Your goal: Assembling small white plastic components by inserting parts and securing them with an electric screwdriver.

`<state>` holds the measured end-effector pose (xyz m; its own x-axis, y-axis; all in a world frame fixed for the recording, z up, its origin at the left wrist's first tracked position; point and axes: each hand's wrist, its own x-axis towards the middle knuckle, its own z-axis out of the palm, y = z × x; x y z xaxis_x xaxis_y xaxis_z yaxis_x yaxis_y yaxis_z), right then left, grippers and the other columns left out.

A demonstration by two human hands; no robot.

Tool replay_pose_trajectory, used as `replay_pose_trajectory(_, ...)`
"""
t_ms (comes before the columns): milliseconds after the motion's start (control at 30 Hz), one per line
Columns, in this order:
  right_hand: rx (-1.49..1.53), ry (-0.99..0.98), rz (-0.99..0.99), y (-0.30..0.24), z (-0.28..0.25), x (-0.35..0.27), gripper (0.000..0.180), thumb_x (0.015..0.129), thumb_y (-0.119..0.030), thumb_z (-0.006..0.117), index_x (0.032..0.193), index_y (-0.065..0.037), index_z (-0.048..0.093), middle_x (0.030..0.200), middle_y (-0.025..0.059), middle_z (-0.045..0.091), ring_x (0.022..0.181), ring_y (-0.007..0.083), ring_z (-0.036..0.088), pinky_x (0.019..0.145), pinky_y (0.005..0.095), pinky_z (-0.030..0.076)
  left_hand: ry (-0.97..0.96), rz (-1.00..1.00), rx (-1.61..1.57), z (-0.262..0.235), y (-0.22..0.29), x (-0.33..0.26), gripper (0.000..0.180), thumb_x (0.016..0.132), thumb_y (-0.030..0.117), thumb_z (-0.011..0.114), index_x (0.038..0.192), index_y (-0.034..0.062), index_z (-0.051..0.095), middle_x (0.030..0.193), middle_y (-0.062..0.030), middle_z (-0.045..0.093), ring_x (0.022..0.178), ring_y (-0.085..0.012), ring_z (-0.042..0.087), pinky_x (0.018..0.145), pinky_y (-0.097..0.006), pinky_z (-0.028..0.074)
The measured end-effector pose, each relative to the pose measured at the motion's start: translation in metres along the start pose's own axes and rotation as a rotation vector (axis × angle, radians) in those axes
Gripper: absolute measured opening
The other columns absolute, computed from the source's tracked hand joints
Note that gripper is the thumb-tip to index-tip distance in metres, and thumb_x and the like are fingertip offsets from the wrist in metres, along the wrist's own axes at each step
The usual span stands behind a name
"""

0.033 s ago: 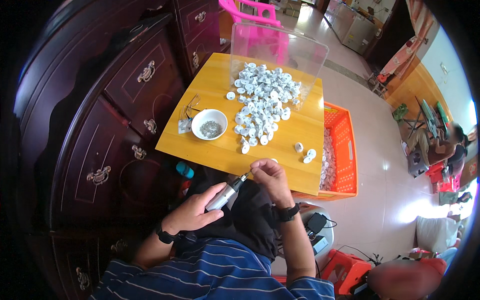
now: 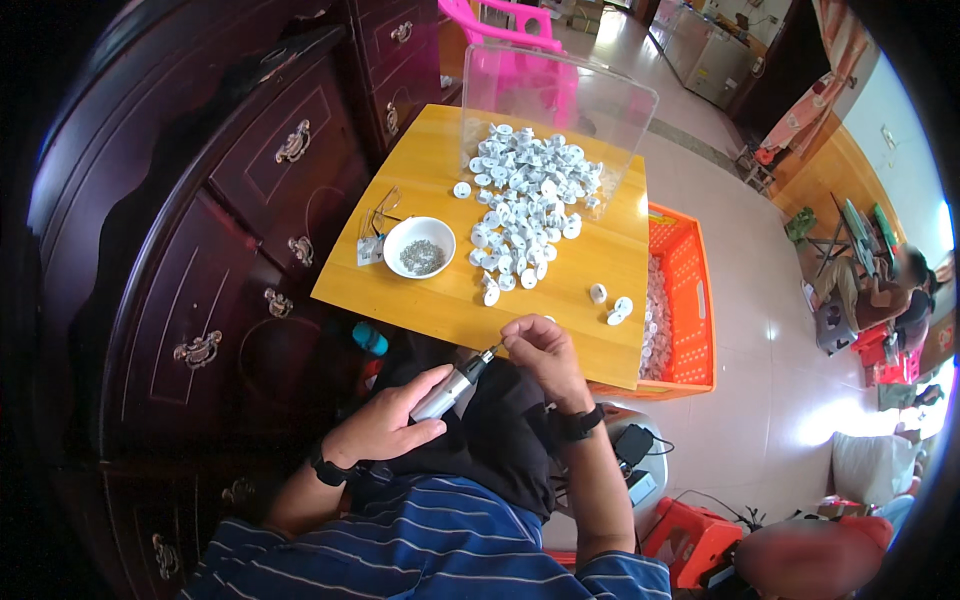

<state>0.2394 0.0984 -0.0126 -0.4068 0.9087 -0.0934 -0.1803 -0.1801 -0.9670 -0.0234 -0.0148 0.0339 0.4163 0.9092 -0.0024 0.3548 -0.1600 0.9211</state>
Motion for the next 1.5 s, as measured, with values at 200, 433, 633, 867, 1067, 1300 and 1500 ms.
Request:
replay_pose_trajectory(200,-0.127,-0.145,-0.011,-0.025,-0.012,0.001,0.008,0.099,-0.006,0.068,0.107,-0.005,0.069,0.095,-0.0048,0.067,0.083,0.0040,0.060,0.074,0.0205,0.049,-0.059,0.014,-0.001,-0.005,0.007,-0.003,0.074,0.091,0.012,0.068,0.155,0.0012,0.033,0.118,-0.0231,0.067,0.105,-0.0333,0.071,0.094,-0.038,0.053)
replay_pose_trajectory(433,-0.033,-0.153,0.012,-0.021,-0.010,-0.002,0.011,0.096,-0.005,0.070,0.107,-0.006,0.069,0.094,-0.0035,0.067,0.081,0.0053,0.060,0.073,0.0215,0.050,-0.053,0.050,-0.003,-0.003,0.000,-0.006,0.074,0.091,0.013,0.067,0.155,0.0012,0.033,0.120,-0.0224,0.067,0.108,-0.0339,0.070,0.095,-0.038,0.053)
replay_pose_trajectory(633,0.020,-0.157,0.013,-0.015,-0.010,0.000,0.012,0.095,-0.004,0.071,0.107,-0.005,0.068,0.094,-0.0027,0.067,0.081,0.0058,0.061,0.072,0.0213,0.050,-0.054,0.061,0.023,-0.004,-0.001,-0.006,0.074,0.091,0.012,0.067,0.155,0.0011,0.032,0.121,-0.0224,0.067,0.108,-0.0340,0.070,0.096,-0.038,0.053)
replay_pose_trajectory(867,0.023,-0.132,0.015,-0.016,-0.009,0.001,0.012,0.095,-0.002,0.071,0.106,-0.005,0.067,0.093,-0.0025,0.067,0.079,0.0058,0.061,0.071,0.0207,0.049,-0.059,0.056,0.012,-0.003,-0.004,-0.006,0.074,0.091,0.012,0.067,0.155,0.0014,0.033,0.122,-0.0221,0.066,0.108,-0.0340,0.070,0.095,-0.038,0.053)
replay_pose_trajectory(1067,-0.117,-0.257,0.032,-0.024,-0.018,0.004,0.012,0.095,0.001,0.070,0.105,-0.004,0.066,0.094,-0.0033,0.066,0.084,0.0053,0.061,0.077,0.0209,0.050,-0.081,0.058,0.026,-0.003,-0.007,-0.007,0.072,0.091,0.012,0.068,0.154,0.0018,0.035,0.121,-0.0222,0.065,0.106,-0.0331,0.070,0.095,-0.039,0.053)
replay_pose_trajectory(1300,-0.239,-0.331,0.088,-0.038,-0.021,0.006,0.015,0.094,0.002,0.070,0.107,-0.004,0.065,0.095,-0.0044,0.065,0.088,0.0047,0.061,0.080,0.0201,0.049,-0.117,0.021,-0.073,0.002,-0.007,-0.006,0.071,0.090,0.013,0.070,0.152,0.0031,0.038,0.118,-0.0247,0.066,0.106,-0.0393,0.069,0.092,-0.041,0.053)
replay_pose_trajectory(1500,-0.061,-0.240,0.019,-0.020,-0.018,0.000,0.021,0.095,0.001,0.070,0.114,-0.005,0.063,0.098,-0.0028,0.065,0.090,0.0059,0.062,0.082,0.0215,0.050,-0.005,0.109,-0.153,0.022,-0.015,-0.006,0.073,0.090,0.015,0.072,0.153,0.0016,0.037,0.124,-0.0232,0.065,0.109,-0.0336,0.069,0.095,-0.038,0.052)
